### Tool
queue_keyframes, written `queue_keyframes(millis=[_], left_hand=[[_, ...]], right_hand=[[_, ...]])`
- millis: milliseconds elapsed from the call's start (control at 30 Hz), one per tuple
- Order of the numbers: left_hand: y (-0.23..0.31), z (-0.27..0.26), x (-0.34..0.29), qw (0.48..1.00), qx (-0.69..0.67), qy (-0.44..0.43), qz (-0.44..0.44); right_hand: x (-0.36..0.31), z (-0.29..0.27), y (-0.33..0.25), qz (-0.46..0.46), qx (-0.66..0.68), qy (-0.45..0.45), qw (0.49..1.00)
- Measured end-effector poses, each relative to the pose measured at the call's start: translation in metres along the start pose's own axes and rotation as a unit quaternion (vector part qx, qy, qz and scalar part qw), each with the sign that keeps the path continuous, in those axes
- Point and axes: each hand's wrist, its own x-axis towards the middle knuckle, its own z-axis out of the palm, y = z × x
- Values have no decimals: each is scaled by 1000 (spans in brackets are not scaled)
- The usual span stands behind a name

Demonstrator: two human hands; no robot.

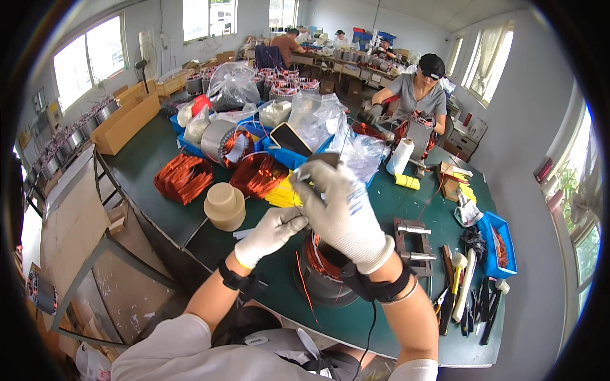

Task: Assembling an electric motor stator by wiring and insulating the core at a workbench.

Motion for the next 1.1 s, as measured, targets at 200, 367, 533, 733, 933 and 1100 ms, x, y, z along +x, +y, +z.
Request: queue_keyframes(millis=[200, 367, 533, 733, 933, 1100], left_hand=[[4, 7, 0, 998, -19, 45, -28], [-11, 8, -9, 989, -117, 74, -46], [-4, 9, 8, 985, 103, 139, 20], [-26, 16, 14, 990, 7, 126, -65], [-29, 23, 2, 985, -39, 141, -95], [-22, 29, -22, 932, 196, 300, 46]], right_hand=[[-19, 31, 35, 93, -281, -165, 941], [-35, 44, 46, 80, -268, -140, 950], [-31, -4, 12, 14, -117, 40, 992], [-100, -77, -38, 131, 153, 301, 932], [-164, -78, -5, 239, 174, 415, 860], [-200, -61, 45, 369, 228, 263, 862]])
